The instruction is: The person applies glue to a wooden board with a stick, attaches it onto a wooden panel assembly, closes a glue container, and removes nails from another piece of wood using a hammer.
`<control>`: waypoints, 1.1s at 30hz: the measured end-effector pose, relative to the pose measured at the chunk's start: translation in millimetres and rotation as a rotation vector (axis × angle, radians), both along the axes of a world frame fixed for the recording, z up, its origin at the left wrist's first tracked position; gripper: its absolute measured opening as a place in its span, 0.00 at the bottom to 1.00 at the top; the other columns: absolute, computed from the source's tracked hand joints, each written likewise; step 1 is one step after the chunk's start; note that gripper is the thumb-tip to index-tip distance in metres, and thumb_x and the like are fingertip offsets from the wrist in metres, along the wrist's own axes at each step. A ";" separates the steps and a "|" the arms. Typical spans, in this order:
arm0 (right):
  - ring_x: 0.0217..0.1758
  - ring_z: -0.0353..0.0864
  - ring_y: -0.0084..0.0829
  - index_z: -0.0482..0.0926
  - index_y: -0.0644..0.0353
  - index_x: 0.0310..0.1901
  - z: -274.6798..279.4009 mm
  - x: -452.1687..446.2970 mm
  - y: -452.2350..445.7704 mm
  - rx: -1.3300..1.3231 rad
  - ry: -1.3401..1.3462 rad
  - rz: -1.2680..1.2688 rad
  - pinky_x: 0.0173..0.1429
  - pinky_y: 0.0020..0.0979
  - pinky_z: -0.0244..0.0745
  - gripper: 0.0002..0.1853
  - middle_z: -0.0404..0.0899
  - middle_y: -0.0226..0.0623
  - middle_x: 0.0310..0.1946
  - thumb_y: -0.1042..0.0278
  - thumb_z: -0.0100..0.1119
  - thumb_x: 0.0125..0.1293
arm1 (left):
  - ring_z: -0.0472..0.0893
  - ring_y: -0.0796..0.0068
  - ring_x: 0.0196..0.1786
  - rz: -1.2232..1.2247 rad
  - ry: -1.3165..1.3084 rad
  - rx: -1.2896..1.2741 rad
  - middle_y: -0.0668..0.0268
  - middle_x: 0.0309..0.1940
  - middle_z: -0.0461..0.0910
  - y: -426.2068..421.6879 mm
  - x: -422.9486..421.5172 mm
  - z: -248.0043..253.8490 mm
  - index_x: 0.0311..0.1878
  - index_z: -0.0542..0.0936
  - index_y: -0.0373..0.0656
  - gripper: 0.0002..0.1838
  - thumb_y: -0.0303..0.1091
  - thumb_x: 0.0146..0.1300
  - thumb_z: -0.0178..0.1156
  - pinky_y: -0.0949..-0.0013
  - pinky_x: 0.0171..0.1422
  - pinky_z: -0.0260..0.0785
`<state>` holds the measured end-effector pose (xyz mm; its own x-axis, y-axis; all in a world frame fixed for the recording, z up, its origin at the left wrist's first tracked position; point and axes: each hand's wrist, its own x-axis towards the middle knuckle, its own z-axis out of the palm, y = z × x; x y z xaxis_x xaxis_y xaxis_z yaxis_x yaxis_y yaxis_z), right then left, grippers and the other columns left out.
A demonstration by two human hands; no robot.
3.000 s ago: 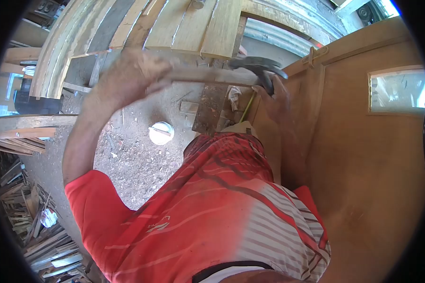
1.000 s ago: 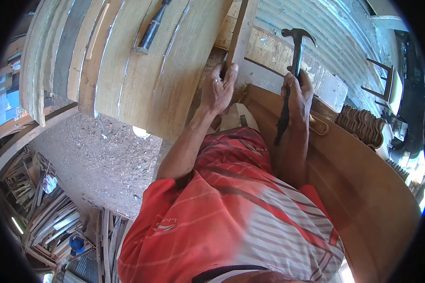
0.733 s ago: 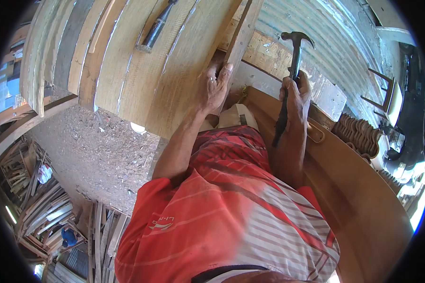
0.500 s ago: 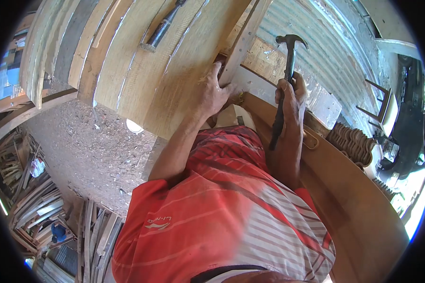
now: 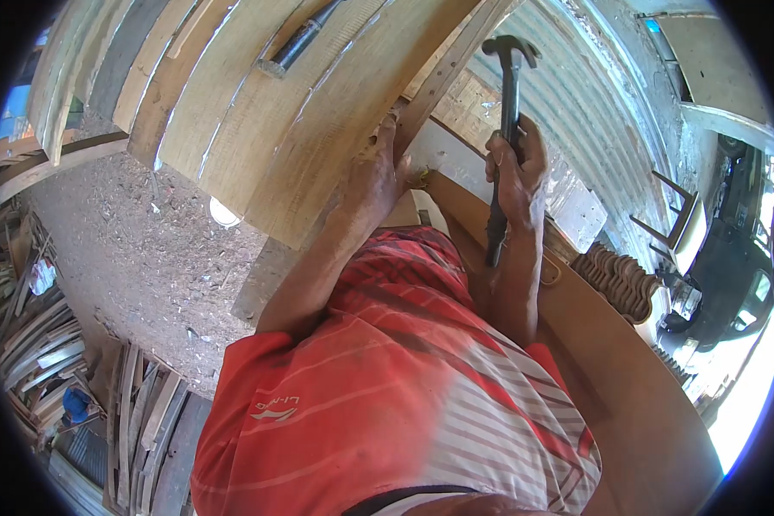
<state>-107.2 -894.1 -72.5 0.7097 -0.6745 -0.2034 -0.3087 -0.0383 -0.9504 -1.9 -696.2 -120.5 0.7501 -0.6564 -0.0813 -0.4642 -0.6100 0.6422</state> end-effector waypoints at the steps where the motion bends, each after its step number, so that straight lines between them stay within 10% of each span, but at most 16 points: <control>1: 0.26 0.75 0.19 0.74 0.67 0.66 3.5 1.3 0.3 -0.004 -0.008 0.015 0.30 0.27 0.70 0.23 0.78 0.31 0.29 0.72 0.59 0.71 | 0.81 0.30 0.58 -0.008 -0.014 0.015 0.32 0.58 0.79 -0.3 -0.2 -0.2 0.75 0.60 0.33 0.41 0.42 0.68 0.69 0.43 0.61 0.75; 12: 0.29 0.77 0.23 0.77 0.62 0.63 -12.3 -0.7 5.9 0.002 0.103 0.102 0.35 0.31 0.72 0.21 0.79 0.32 0.30 0.71 0.61 0.70 | 0.82 0.30 0.57 0.044 0.182 0.164 0.33 0.55 0.80 21.3 -10.2 15.2 0.70 0.66 0.31 0.40 0.51 0.67 0.70 0.44 0.60 0.75; 15: 0.29 0.77 0.23 0.78 0.63 0.59 -4.8 0.9 -1.8 -0.008 0.165 0.135 0.34 0.31 0.72 0.18 0.78 0.32 0.29 0.70 0.60 0.70 | 0.86 0.44 0.50 0.134 0.352 0.086 0.43 0.51 0.84 54.1 -28.7 16.8 0.68 0.69 0.32 0.38 0.55 0.69 0.68 0.50 0.56 0.77; 21: 0.26 0.77 0.22 0.79 0.65 0.54 -6.9 -2.9 -7.0 -0.012 0.233 0.164 0.32 0.30 0.73 0.14 0.77 0.31 0.26 0.68 0.59 0.72 | 0.81 0.80 0.46 0.457 1.361 -0.647 0.67 0.50 0.84 88.1 -58.0 -26.1 0.66 0.76 0.43 0.31 0.57 0.72 0.65 0.72 0.51 0.75; 24: 0.25 0.77 0.22 0.79 0.64 0.51 2.4 4.0 0.7 0.016 0.227 0.156 0.31 0.29 0.73 0.11 0.77 0.30 0.25 0.67 0.58 0.73 | 0.81 0.81 0.49 0.525 1.533 -0.970 0.68 0.52 0.83 74.5 -60.8 -40.0 0.65 0.78 0.43 0.27 0.54 0.74 0.65 0.74 0.52 0.75; 33: 0.23 0.74 0.21 0.77 0.66 0.57 -1.7 3.6 21.7 -0.134 0.250 0.126 0.28 0.29 0.69 0.14 0.74 0.29 0.24 0.68 0.56 0.76 | 0.76 0.85 0.32 0.541 1.283 -0.879 0.68 0.41 0.85 51.8 -49.9 -46.9 0.52 0.84 0.40 0.24 0.56 0.77 0.60 0.77 0.36 0.65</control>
